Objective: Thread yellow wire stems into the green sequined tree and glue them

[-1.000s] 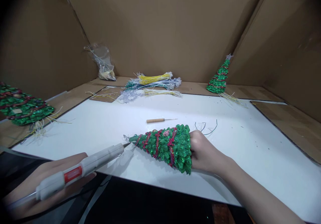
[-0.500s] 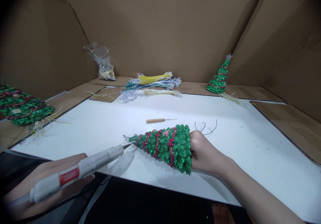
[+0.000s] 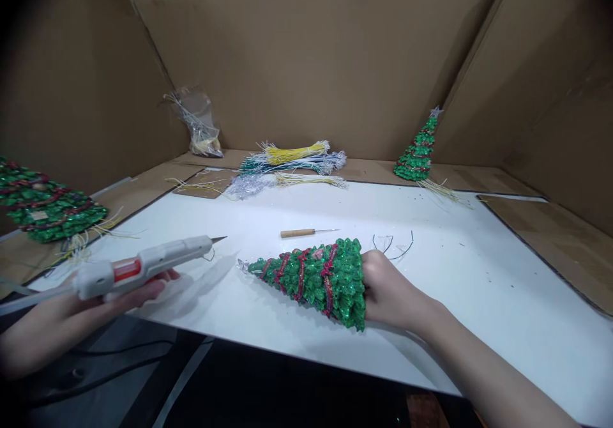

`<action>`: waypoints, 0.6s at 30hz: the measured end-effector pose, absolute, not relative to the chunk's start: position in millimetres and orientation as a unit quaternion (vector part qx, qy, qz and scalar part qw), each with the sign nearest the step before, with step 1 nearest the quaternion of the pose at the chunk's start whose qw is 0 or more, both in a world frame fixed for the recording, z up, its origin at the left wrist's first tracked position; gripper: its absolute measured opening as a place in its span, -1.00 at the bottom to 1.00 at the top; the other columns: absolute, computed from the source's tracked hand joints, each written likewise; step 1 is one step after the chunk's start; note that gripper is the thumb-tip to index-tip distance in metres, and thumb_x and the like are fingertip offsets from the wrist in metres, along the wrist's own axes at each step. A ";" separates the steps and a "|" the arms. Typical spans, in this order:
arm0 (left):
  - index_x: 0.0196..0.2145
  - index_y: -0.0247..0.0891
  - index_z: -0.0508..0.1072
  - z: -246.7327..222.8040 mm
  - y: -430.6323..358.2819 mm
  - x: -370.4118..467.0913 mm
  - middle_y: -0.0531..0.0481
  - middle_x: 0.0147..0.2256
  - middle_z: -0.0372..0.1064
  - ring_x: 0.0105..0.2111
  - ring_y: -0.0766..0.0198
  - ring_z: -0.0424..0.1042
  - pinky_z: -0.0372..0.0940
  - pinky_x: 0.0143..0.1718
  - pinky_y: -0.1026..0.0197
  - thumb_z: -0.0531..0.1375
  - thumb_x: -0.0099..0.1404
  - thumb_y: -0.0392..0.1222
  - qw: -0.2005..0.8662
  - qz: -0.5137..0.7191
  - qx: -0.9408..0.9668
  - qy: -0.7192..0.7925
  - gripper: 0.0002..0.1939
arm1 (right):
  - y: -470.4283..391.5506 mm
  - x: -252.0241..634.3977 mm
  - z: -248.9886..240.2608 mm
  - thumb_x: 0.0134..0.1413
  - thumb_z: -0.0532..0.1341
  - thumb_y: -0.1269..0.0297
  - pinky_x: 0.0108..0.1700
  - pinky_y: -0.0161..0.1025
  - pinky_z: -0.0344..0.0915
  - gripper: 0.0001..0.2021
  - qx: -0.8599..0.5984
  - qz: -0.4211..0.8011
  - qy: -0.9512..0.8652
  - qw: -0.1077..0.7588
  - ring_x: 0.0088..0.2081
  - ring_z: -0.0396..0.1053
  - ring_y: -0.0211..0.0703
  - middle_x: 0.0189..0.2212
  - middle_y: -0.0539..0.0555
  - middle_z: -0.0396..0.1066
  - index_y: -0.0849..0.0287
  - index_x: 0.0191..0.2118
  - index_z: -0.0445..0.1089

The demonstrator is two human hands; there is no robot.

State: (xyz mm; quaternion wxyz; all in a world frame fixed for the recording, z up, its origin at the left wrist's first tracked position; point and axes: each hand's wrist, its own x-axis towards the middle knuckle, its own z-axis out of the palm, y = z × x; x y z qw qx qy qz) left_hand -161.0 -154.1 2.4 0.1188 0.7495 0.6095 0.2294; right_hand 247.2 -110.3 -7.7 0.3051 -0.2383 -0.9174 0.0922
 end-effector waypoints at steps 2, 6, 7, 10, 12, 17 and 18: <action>-0.10 0.01 0.59 2.3 -141.6 -164.0 0.07 -0.04 0.52 0.00 -0.04 0.47 0.40 0.03 0.03 0.15 0.19 0.25 0.161 0.213 0.715 0.646 -0.55 | -110.5 246.4 -7.0 0.09 0.18 0.39 -0.48 -0.35 0.18 -0.80 -0.247 0.095 -0.913 0.310 -0.54 0.19 -0.28 -0.60 -0.04 0.31 0.14 -0.54 0.29; -0.07 -0.09 0.56 -8.0 -125.7 -160.5 0.01 -0.02 0.51 0.01 -0.06 0.46 0.34 0.09 0.05 0.18 0.11 0.33 0.225 0.236 0.661 0.675 -0.42 | -111.0 245.4 -6.6 0.05 0.20 0.40 -0.47 -0.36 0.20 -0.83 -0.251 0.109 -0.908 0.318 -0.53 0.21 -0.29 -0.59 -0.06 0.33 0.14 -0.53 0.31; -0.08 -0.09 0.56 -10.4 -124.1 -158.8 0.01 -0.02 0.51 0.02 -0.06 0.45 0.32 0.10 0.06 0.18 0.10 0.34 0.224 0.246 0.658 0.676 -0.42 | -111.0 245.5 -7.1 0.05 0.20 0.41 -0.48 -0.37 0.19 -0.84 -0.250 0.112 -0.907 0.321 -0.53 0.22 -0.30 -0.59 -0.07 0.33 0.13 -0.52 0.31; 0.00 -0.09 0.51 -14.1 -122.1 -155.3 -0.01 0.00 0.49 0.05 -0.05 0.42 0.29 0.13 0.06 0.17 0.13 0.33 0.214 0.277 0.661 0.663 -0.39 | -111.0 246.6 -9.8 0.06 0.20 0.41 -0.46 -0.37 0.20 -0.84 -0.248 0.122 -0.904 0.327 -0.52 0.24 -0.30 -0.57 -0.07 0.35 0.13 -0.51 0.32; 0.07 -0.15 0.47 -15.0 -120.5 -156.6 -0.07 0.03 0.46 0.06 -0.06 0.41 0.28 0.13 0.03 0.17 0.16 0.30 0.218 0.287 0.670 0.649 -0.35 | -110.8 247.9 -11.8 0.08 0.20 0.39 -0.43 -0.35 0.24 -0.86 -0.254 0.128 -0.902 0.324 -0.49 0.26 -0.28 -0.54 -0.05 0.38 0.13 -0.49 0.33; -0.06 -0.16 0.56 -20.5 -112.6 -172.0 -0.09 -0.03 0.50 -0.03 -0.06 0.47 0.37 0.02 0.04 0.19 0.18 0.27 0.182 0.232 0.692 0.658 -0.46 | -110.3 250.6 -14.3 0.08 0.22 0.36 -0.40 -0.32 0.27 -0.87 -0.254 0.136 -0.905 0.314 -0.47 0.30 -0.25 -0.52 -0.02 0.40 0.12 -0.48 0.35; -0.08 -0.15 0.57 -21.3 -111.7 -174.3 -0.07 -0.04 0.51 -0.04 -0.05 0.47 0.38 -0.01 0.06 0.18 0.19 0.26 0.170 0.225 0.698 0.659 -0.48 | -110.2 251.1 -14.6 0.07 0.23 0.36 -0.41 -0.32 0.27 -0.86 -0.254 0.134 -0.904 0.316 -0.48 0.30 -0.25 -0.54 -0.03 0.39 0.12 -0.49 0.35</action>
